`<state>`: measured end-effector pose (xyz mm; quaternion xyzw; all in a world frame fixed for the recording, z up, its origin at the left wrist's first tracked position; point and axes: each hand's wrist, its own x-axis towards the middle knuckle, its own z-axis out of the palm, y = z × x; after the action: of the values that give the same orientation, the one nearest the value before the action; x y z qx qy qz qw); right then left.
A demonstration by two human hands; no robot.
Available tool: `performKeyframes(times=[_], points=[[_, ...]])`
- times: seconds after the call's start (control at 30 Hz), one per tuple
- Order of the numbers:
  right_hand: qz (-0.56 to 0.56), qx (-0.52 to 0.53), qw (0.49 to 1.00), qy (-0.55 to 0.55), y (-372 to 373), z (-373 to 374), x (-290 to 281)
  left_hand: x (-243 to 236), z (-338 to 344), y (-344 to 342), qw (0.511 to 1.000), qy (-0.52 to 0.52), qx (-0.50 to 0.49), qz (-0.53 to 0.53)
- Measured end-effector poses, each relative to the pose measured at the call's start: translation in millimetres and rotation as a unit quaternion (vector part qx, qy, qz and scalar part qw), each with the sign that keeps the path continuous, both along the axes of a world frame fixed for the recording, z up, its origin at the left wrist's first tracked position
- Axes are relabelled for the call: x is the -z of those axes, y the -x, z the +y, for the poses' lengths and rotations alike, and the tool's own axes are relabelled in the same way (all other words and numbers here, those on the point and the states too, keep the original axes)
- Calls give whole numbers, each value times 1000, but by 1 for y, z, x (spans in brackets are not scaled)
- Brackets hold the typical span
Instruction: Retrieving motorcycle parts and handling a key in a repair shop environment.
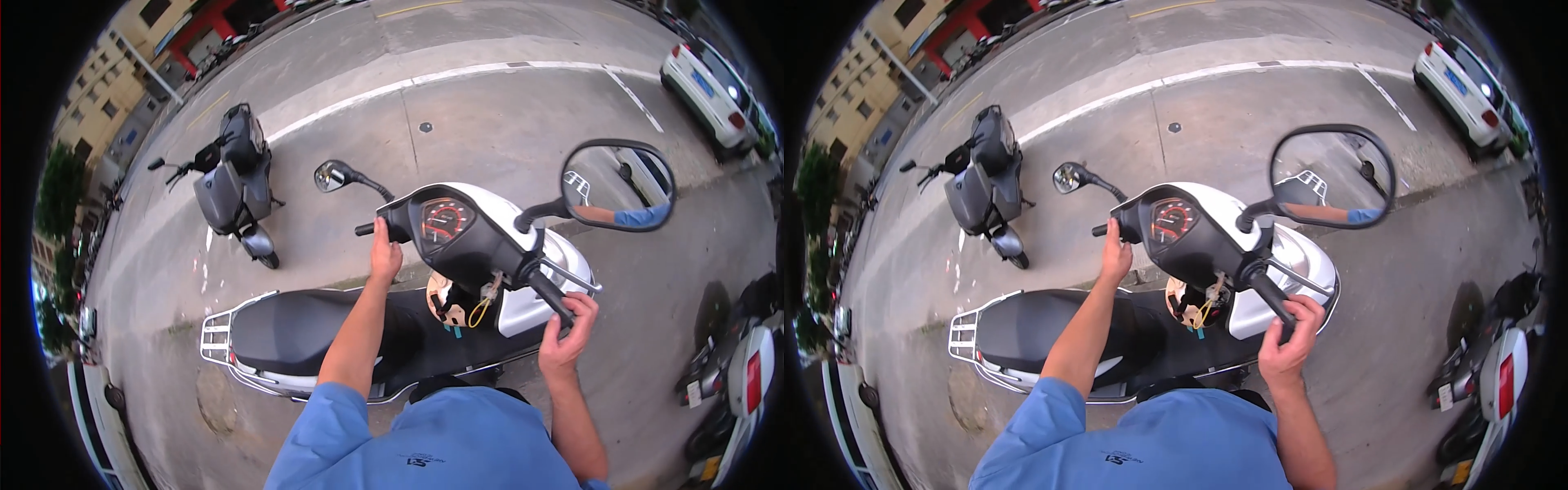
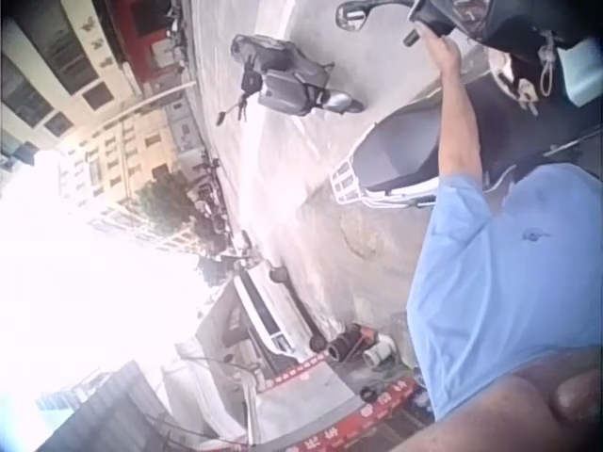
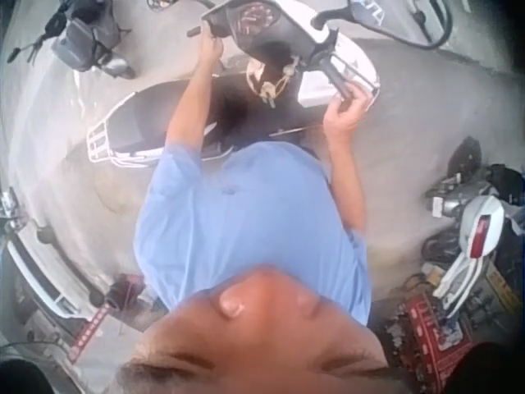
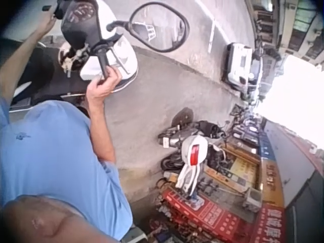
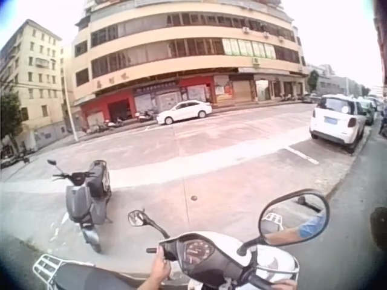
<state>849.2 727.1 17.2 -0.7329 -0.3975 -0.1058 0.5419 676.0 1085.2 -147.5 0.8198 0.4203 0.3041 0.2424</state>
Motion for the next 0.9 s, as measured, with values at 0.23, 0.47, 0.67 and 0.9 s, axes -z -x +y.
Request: performKeyframes(times=[0.23, 0.47, 0.67, 0.9], points=[[8, 21, 1000, 18, 6, 3, 6, 9, -10, -2, 998, -36, -17, -43], [18, 32, 999, 30, 14, 5, -1, 9, -7, 9, 996, -25, 4, -85], [31, 55, 997, 46, 16, 6, -3, -7, -44, 24, 977, 158, -36, -136], [209, 42, 975, -55, 21, 1, 7, -17, -133, 15, 902, 340, 10, -264]])
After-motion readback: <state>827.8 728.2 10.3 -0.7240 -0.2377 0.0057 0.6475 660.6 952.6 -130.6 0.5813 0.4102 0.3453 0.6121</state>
